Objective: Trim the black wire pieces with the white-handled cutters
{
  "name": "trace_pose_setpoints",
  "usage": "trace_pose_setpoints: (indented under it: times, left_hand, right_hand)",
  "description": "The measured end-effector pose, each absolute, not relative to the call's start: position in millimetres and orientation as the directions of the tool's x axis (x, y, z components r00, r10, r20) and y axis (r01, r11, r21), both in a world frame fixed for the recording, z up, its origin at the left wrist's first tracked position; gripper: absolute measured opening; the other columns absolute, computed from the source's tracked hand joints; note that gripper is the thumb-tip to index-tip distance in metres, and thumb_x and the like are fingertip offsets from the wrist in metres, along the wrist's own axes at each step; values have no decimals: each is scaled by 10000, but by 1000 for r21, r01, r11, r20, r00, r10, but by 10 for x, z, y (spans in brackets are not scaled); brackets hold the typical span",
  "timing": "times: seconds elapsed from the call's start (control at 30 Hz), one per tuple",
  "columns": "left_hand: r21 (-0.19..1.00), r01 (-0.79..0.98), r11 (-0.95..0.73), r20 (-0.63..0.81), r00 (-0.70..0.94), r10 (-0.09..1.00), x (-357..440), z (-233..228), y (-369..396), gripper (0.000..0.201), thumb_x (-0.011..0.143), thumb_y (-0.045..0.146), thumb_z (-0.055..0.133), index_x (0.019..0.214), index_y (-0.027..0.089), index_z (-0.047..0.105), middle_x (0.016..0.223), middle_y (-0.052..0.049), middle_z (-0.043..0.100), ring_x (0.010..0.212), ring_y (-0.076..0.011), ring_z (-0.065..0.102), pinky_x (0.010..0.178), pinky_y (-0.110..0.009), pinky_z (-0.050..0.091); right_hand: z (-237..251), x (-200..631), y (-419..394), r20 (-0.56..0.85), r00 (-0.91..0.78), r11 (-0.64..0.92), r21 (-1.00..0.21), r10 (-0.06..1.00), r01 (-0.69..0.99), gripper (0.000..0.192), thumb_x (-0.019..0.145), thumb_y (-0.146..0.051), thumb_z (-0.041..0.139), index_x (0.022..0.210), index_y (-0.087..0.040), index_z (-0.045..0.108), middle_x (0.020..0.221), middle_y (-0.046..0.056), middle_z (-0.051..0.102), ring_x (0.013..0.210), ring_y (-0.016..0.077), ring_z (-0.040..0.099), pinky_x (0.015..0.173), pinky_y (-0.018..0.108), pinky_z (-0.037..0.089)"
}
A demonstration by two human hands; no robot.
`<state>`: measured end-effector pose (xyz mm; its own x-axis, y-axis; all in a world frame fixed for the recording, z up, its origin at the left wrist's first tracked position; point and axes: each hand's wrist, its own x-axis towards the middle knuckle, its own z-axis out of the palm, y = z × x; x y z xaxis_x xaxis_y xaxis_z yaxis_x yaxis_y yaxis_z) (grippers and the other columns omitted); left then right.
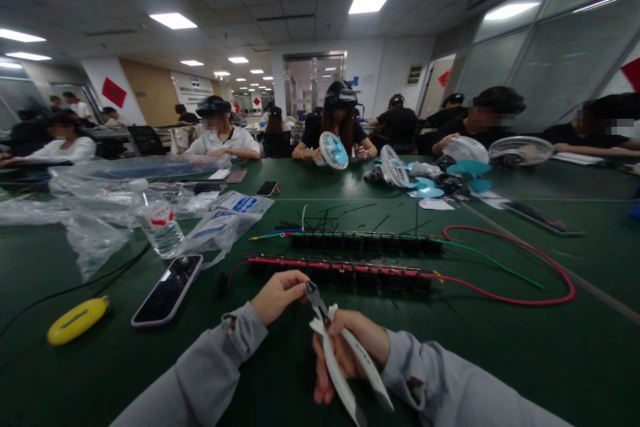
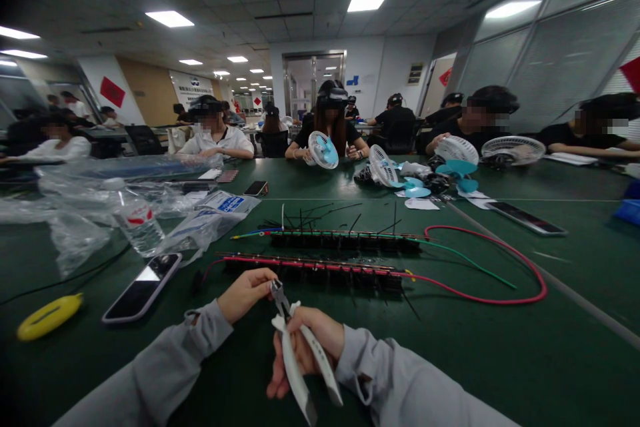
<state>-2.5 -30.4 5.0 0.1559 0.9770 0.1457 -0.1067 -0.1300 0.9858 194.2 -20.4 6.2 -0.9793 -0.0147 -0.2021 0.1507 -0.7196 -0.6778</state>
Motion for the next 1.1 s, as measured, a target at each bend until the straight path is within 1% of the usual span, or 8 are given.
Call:
trace_pose_setpoints:
  times: [0.1,0.17,0.4,0.63,0.73,0.87,0.97,1.1]
  left_hand:
    - [986,-102,-131,146,160,976,-32,48,-305,303,712,401,688,798,115,635,690,-20,621,606,-107,534,601,-233,424]
    - [986,-102,-130,145,162,976,-35,47,-306,305,712,403,688,800,115,635,688,-20,622,607,-109,535,601,-235,426]
    - [987,-104,-124,139,153,978,-32,50,-312,314,700,409,696,794,118,624,698,-24,629,607,-113,541,597,-240,422]
    - [986,-106,-128,145,164,976,-32,55,-312,310,697,410,699,771,117,625,675,-16,617,596,-108,530,592,-238,415]
    - [985,-106,-134,150,164,975,-33,56,-313,309,704,409,693,775,116,626,681,-18,616,601,-108,530,595,-238,416]
    - [986,-99,-134,149,164,975,-38,44,-306,304,708,405,690,779,116,628,687,-19,617,607,-112,533,596,-237,419]
    - [986,-99,-136,151,164,975,-42,35,-301,300,708,400,691,794,118,629,694,-20,616,612,-113,534,594,-233,421]
    - [986,-100,-137,152,168,974,-42,33,-301,303,709,406,689,789,119,632,695,-22,617,613,-114,534,593,-231,424]
  right_hand:
    - [39,1950,-186,-194,-981,-712,-686,-22,152,380,667,-422,348,732,-94,528,641,129,602,665,285,630,630,417,449]
    - [41,1954,-185,-192,-981,-711,-688,-20,149,384,671,-426,346,738,-94,528,632,121,595,657,282,629,619,413,452]
    - [109,1950,-203,-229,-972,-706,-681,-50,197,456,632,-435,347,832,-79,550,779,172,645,769,289,633,722,438,441]
    - [171,1955,-216,-256,-965,-713,-664,-63,223,491,641,-420,349,910,-64,553,826,173,643,804,281,630,764,445,426]
    - [127,1951,-200,-266,-963,-702,-680,-35,213,461,649,-425,339,846,-72,561,710,140,626,702,259,629,689,432,455]
    - [97,1928,-189,-326,-945,-676,-701,24,225,386,679,-448,332,687,-115,527,525,63,533,494,182,557,561,375,469]
    - [131,1907,-213,-394,-915,-654,-715,86,246,357,688,-437,336,649,-127,508,489,45,502,441,145,513,543,353,471]
    - [183,1885,-263,-451,-876,-615,-743,172,262,322,702,-410,319,627,-138,474,465,40,475,406,137,482,497,340,469]
